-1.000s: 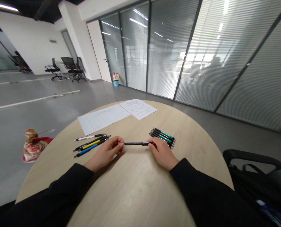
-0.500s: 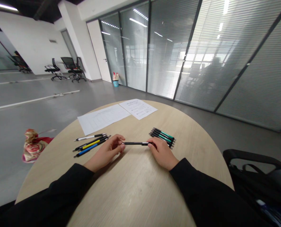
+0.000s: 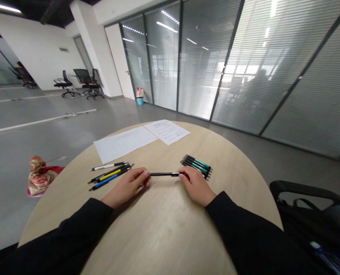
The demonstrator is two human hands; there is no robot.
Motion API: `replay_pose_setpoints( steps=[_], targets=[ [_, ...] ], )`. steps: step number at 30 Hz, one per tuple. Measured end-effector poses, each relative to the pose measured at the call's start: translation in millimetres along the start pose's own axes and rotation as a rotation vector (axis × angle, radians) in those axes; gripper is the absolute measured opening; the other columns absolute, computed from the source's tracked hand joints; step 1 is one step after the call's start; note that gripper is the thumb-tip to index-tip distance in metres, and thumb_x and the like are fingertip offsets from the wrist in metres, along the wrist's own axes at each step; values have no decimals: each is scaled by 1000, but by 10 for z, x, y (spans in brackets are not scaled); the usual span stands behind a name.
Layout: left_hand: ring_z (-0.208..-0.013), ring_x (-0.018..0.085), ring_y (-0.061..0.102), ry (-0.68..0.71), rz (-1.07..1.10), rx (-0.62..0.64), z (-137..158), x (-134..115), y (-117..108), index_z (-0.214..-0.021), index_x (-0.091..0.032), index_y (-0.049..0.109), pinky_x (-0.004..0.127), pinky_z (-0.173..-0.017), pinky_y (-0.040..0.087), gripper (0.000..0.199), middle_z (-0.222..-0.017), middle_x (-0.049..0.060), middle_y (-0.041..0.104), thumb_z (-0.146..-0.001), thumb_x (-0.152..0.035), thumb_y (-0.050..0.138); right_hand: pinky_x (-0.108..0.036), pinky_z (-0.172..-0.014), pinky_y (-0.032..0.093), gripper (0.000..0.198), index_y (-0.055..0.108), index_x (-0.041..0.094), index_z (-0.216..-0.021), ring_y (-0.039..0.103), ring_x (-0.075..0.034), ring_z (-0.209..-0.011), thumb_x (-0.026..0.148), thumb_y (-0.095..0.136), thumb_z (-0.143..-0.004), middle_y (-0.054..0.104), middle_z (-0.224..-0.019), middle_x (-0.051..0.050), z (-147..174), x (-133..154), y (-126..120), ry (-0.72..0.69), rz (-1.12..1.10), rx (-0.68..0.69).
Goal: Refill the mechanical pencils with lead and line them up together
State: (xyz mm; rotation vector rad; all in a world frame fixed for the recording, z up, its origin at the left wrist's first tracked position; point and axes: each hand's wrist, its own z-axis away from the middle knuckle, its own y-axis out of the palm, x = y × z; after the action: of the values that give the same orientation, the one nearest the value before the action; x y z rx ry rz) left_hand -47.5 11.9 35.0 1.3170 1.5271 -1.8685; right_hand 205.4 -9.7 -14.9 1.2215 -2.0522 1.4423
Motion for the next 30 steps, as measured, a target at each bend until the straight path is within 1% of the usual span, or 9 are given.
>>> replay_pose_setpoints(
  steps=[4,6,11,16,21,23,25,27,30],
  targets=[
    [-65,15,53,36,133,-33,-13,113,29,-96,-19,56,27,-63,43,28,-70,-1,58,-87,-45,58,-32,-79,45,14,67,18,-94,61,-20,-85,14,53,-93,69,-91,-6,-1,3,2,1,3,-4],
    [-67,15,54,51,160,-28,-19,149,35,-100,-19,55,27,-64,44,28,-74,-1,59,-85,-42,62,-32,-79,45,14,67,18,-95,61,-20,-85,14,53,-93,69,-91,-6,0,6,1,0,2,-3],
    [-65,14,52,16,94,2,-20,118,27,-88,-19,56,26,-62,41,23,-71,-1,58,-86,-42,60,-32,-78,45,14,67,18,-94,61,-19,-84,14,53,-92,69,-90,-5,5,8,-1,2,-1,-1],
    [-61,15,49,4,11,-12,-14,29,13,-79,-19,57,26,-60,39,32,-67,-1,58,-88,-49,53,-33,-79,45,14,67,18,-94,62,-20,-84,14,53,-92,70,-90,-5,4,0,1,1,-6,6],
    [-57,14,44,-14,-29,17,-8,-9,0,-67,-18,55,27,-59,38,41,-61,0,55,-91,-50,48,-32,-79,45,14,67,18,-94,62,-20,-85,14,53,-92,70,-90,-5,2,2,2,1,-3,6],
    [-58,14,45,-6,19,8,-10,27,11,-72,-18,56,27,-59,38,36,-63,-1,55,-91,-48,49,-32,-79,45,14,67,18,-94,62,-20,-85,15,53,-93,70,-91,-6,4,1,2,5,-1,5],
    [-62,14,50,15,96,-10,-15,84,29,-86,-18,56,27,-62,41,27,-67,-2,56,-89,-46,54,-32,-79,45,14,67,18,-94,62,-20,-85,15,53,-93,70,-91,-5,6,-3,3,4,0,2],
    [-67,15,54,42,146,-24,-22,141,43,-99,-19,54,27,-64,43,27,-73,-2,57,-86,-43,59,-32,-80,45,15,67,19,-94,62,-19,-85,15,53,-93,70,-92,-5,8,-11,6,-1,0,3],
    [-71,16,55,48,121,-8,-33,194,44,-100,-19,54,28,-66,44,27,-77,-1,57,-85,-40,61,-32,-79,45,14,67,19,-94,62,-19,-85,15,53,-93,70,-91,-5,11,-18,12,-2,-3,1]
  ],
)
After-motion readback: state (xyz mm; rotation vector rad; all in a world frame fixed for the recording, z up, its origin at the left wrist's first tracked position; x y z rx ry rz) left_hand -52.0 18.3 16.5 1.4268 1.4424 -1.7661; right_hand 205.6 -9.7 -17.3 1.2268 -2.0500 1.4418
